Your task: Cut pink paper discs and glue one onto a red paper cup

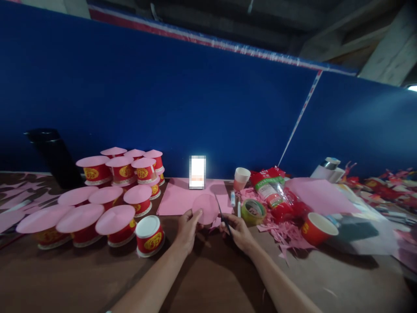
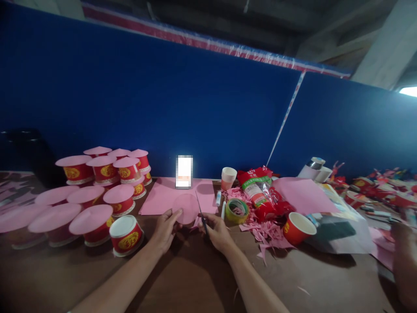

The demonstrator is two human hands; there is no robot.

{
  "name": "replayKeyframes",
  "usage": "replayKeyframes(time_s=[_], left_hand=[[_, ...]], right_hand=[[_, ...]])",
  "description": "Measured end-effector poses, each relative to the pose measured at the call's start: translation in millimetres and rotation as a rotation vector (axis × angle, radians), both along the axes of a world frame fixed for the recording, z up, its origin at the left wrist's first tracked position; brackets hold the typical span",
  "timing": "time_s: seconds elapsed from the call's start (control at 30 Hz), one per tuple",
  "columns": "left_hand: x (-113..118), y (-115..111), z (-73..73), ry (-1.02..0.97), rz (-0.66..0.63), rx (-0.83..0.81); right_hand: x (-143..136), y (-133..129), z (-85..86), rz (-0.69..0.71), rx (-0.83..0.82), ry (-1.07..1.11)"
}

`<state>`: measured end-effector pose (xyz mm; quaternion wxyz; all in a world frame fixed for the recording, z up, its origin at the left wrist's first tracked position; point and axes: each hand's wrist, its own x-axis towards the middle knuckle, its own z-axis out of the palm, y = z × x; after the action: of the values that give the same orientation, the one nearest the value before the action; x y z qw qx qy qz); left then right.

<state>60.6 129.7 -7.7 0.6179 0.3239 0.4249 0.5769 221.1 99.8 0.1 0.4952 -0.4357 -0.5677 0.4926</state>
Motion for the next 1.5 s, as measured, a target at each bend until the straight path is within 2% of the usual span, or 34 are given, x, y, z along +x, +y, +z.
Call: replayKeyframes(time_s=[0.13,0.43,0.63,0.93,1.23,1.5], left_hand=[[0.4,0.4,0.3,-0.015,-0.007,-0.001],[-1.9,2.6,-9.1,0.044,0.004,0.066],[-0.5,1.3,-4.9,0.063,0.012,0.061],[-0.9,0.8,-4.9,0.040,-0.007,0.075],[-0.1,-2.4,2.1,-0.031,-0.033,0.047],[-0.2,-1.2,-1.5,-0.048,-0.013,0.076]], right_hand=[[0.9,0.3,-2.9,-0.008,-0.015,0.014],[0.6,0.9,-6.6,-0.044,-0.052,0.047],[-1.4,-2.9,2.2,-0.032,-0.062,0.087],[-1.6,-4.1,3.5,-0.032,-0.052,0.062],[1.9,-1.6,-4.1,-0.024,-0.051,0.019],[3.3,0.8,-9.1,-0.006,-0.052,-0.029]])
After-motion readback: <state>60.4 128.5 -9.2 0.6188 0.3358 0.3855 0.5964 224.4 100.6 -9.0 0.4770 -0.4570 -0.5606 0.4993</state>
